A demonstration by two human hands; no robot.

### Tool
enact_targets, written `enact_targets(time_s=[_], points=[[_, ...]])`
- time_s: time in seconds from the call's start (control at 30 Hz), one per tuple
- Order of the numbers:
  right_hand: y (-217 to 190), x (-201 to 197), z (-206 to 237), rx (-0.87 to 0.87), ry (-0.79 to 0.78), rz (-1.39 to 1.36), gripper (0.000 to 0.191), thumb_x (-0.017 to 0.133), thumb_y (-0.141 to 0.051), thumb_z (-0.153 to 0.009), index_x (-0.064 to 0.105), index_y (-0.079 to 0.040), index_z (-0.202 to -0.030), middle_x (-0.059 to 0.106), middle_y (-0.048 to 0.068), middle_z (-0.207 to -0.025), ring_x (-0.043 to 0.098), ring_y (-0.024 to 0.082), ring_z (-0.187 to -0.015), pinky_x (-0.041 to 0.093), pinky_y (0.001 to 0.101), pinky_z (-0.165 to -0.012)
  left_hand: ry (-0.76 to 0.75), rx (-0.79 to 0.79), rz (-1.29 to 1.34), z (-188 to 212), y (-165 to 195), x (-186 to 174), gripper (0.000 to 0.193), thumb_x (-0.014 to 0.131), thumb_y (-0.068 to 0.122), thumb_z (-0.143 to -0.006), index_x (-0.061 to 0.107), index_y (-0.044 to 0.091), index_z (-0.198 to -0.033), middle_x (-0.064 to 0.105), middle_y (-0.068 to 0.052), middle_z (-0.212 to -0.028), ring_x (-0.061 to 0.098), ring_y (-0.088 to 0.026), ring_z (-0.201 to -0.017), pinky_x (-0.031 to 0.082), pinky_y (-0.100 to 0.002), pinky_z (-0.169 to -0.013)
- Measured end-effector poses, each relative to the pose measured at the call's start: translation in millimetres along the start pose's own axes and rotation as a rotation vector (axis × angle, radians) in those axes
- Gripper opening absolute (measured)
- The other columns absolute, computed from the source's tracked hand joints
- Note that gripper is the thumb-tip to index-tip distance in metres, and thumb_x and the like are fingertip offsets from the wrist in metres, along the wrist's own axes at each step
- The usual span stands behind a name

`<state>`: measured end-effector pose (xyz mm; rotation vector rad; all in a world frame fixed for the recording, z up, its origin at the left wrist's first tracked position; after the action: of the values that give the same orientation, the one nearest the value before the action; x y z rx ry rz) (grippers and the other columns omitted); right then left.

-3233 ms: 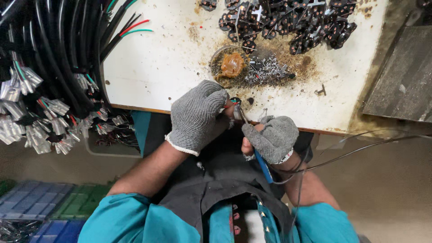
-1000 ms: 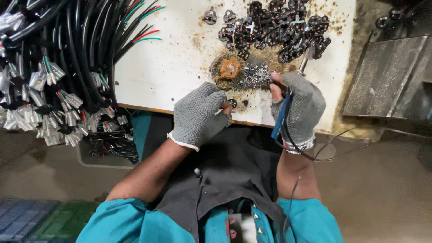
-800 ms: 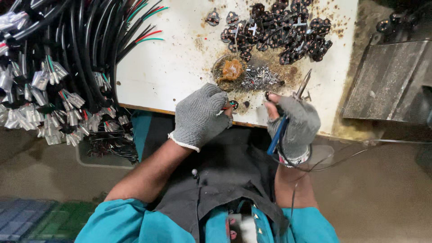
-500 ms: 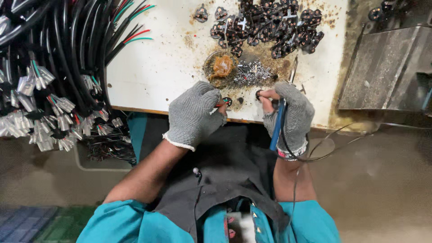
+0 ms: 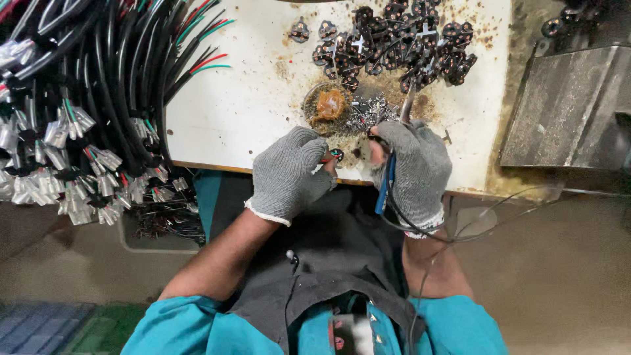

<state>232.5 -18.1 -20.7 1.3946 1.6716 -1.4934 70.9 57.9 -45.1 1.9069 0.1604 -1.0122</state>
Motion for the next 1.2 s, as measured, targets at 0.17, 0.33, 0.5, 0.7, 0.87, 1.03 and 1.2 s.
enact_targets(time_s=[0.17, 0.33, 0.5, 0.7, 0.87, 1.03, 1.2], points=[[-13.4, -0.4, 6.8, -0.096, 0.036, 0.120, 0.022, 0.080, -0.019, -0.093, 0.071, -0.015, -0.113, 0.073, 0.010, -0.099, 0.067, 0.037, -0.101, 0.053, 0.0468, -0.090, 0.018, 0.015, 0.006, 1.6, -1.0, -1.5, 0.019, 0.081, 0.019, -0.076, 0.062, 0.016, -0.081, 0.063, -0.005, -0.089, 0.066, -0.029, -0.075, 0.051, -0.041, -0.063], [-35.6, 6.3, 19.8, -0.374, -0.070, 0.236, 0.030, 0.078, -0.010, -0.082, 0.073, -0.017, -0.111, 0.075, 0.017, -0.100, 0.067, 0.036, -0.090, 0.052, 0.0464, -0.076, -0.001, 0.014, -0.009, 2.7, -2.7, 2.0, 0.019, 0.081, 0.019, -0.075, 0.063, 0.016, -0.082, 0.063, -0.006, -0.090, 0.066, -0.029, -0.076, 0.052, -0.041, -0.063], [-25.9, -2.0, 19.4, -0.368, -0.037, -0.059, 0.035, 0.079, -0.001, -0.089, 0.071, -0.017, -0.120, 0.073, 0.012, -0.105, 0.068, 0.030, -0.095, 0.054, 0.0426, -0.080, 0.008, 0.019, 0.013, 2.3, -0.9, 0.0, 0.018, 0.080, 0.019, -0.075, 0.064, 0.015, -0.082, 0.063, -0.006, -0.090, 0.066, -0.028, -0.076, 0.052, -0.041, -0.064], [-3.0, 3.9, 20.6, 0.013, 0.033, -0.143, 0.030, 0.087, -0.009, -0.086, 0.075, -0.019, -0.112, 0.074, 0.006, -0.105, 0.069, 0.028, -0.096, 0.055, 0.0404, -0.087, 0.020, 0.046, 0.016, 4.1, 1.6, -3.9, 0.017, 0.079, 0.016, -0.075, 0.065, 0.014, -0.084, 0.066, -0.005, -0.095, 0.068, -0.028, -0.082, 0.054, -0.041, -0.068], [6.6, 0.8, 20.4, 0.114, 0.024, -0.198, 0.046, 0.092, -0.007, -0.075, 0.076, -0.013, -0.119, 0.074, 0.010, -0.107, 0.066, 0.031, -0.098, 0.053, 0.0394, -0.091, -0.018, 0.081, 0.038, 5.5, 6.4, -3.8, 0.020, 0.080, 0.017, -0.073, 0.068, 0.013, -0.089, 0.067, -0.006, -0.102, 0.069, -0.029, -0.083, 0.055, -0.040, -0.068], [10.3, 1.1, 20.9, 0.090, 0.081, -0.352, 0.039, 0.092, -0.006, -0.081, 0.072, -0.011, -0.114, 0.072, 0.008, -0.106, 0.068, 0.027, -0.104, 0.053, 0.0367, -0.096, 0.008, 0.137, 0.082, 8.0, 8.5, -8.3, 0.023, 0.081, 0.016, -0.077, 0.068, 0.012, -0.096, 0.068, -0.008, -0.107, 0.071, -0.029, -0.088, 0.057, -0.039, -0.071], [22.9, 15.3, 26.3, 0.256, -0.023, -0.523, 0.025, 0.089, -0.006, -0.085, 0.074, -0.008, -0.105, 0.075, 0.007, -0.098, 0.075, 0.022, -0.091, 0.058, 0.0310, -0.084, 0.005, 0.128, 0.087, 9.4, 4.7, -6.7, 0.023, 0.081, 0.015, -0.078, 0.068, 0.011, -0.097, 0.068, -0.008, -0.105, 0.070, -0.030, -0.086, 0.056, -0.039, -0.070]])
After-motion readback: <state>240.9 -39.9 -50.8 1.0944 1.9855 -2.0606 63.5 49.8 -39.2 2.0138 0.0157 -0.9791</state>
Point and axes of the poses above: each hand's wrist, its own z-axis away from the middle knuckle, its own x-axis out of the palm, y = z × x, the point moved 8 cm from there along -z, towards the middle knuckle
